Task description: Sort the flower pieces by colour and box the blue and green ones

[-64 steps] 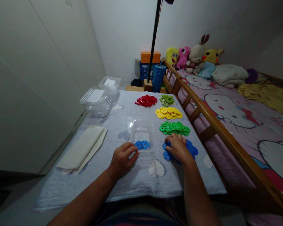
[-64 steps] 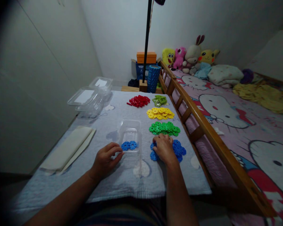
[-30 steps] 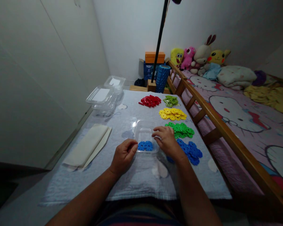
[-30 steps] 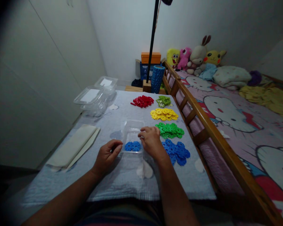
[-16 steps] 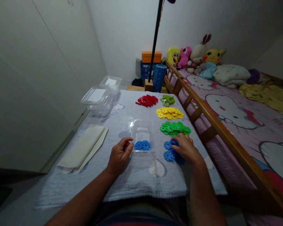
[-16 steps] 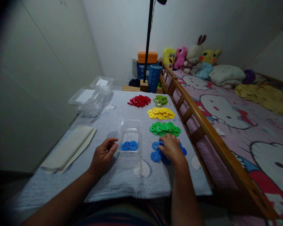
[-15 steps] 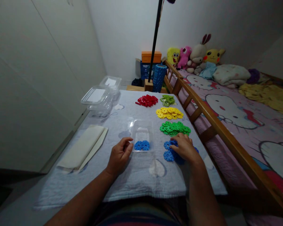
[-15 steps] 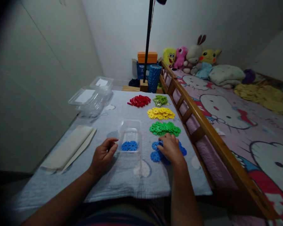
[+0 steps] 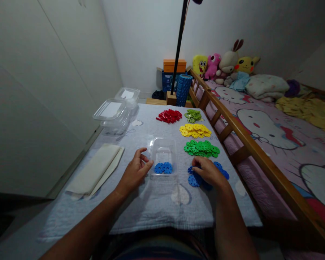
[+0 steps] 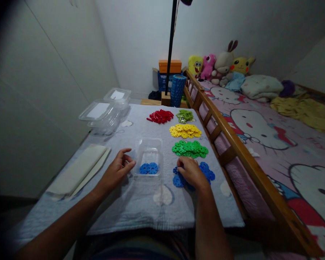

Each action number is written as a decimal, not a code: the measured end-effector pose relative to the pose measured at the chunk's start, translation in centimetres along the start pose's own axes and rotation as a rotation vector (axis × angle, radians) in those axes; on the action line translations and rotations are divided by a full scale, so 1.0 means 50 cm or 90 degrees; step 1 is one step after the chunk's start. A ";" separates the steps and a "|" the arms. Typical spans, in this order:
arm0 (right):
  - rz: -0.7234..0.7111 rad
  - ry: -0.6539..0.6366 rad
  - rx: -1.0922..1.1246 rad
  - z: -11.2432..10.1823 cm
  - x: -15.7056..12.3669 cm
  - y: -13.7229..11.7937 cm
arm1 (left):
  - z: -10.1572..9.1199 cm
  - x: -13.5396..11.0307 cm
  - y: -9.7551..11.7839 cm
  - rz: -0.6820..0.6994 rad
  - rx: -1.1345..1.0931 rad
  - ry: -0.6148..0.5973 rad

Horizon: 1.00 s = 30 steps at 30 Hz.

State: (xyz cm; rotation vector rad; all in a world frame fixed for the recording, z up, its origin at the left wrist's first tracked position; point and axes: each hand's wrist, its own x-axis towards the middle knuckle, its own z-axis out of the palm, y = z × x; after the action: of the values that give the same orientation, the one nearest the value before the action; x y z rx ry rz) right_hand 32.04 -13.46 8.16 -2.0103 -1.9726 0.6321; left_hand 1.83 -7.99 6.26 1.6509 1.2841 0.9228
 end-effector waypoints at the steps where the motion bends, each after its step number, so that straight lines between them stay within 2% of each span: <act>1: -0.012 -0.012 0.042 -0.006 0.000 -0.002 | 0.000 0.012 0.004 -0.002 0.009 0.025; 5: -0.050 0.022 0.191 -0.034 0.005 -0.028 | 0.015 0.055 0.008 -0.014 0.000 0.079; 8: -0.092 0.056 0.256 -0.046 0.022 -0.079 | 0.033 0.068 -0.006 0.000 -0.030 0.125; 10: -0.139 0.032 0.264 -0.042 0.040 -0.123 | 0.043 0.068 -0.018 0.007 -0.053 0.144; 14: -0.191 -0.017 0.111 -0.004 0.079 -0.199 | 0.051 0.066 -0.033 0.020 -0.094 0.119; 17: -0.197 -0.038 -0.032 0.033 0.100 -0.226 | 0.052 0.066 -0.037 0.024 -0.120 0.103; 20: -0.192 -0.063 -0.110 0.058 0.110 -0.235 | 0.055 0.066 -0.040 0.035 -0.134 0.102; 23: -0.184 -0.055 -0.132 0.060 0.107 -0.236 | 0.059 0.065 -0.043 0.044 -0.141 0.101; 27: -0.160 0.007 -0.035 0.025 0.093 -0.205 | 0.059 0.063 -0.044 0.030 -0.156 0.098; 30: -0.110 0.085 0.054 -0.015 0.076 -0.146 | 0.058 0.060 -0.038 0.018 -0.168 0.102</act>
State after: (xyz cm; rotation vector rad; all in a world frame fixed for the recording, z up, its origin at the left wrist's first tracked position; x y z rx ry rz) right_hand 25.91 -9.23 11.76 -1.7606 -1.9789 0.5193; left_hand 4.39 -5.28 3.59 1.4155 1.1869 1.2076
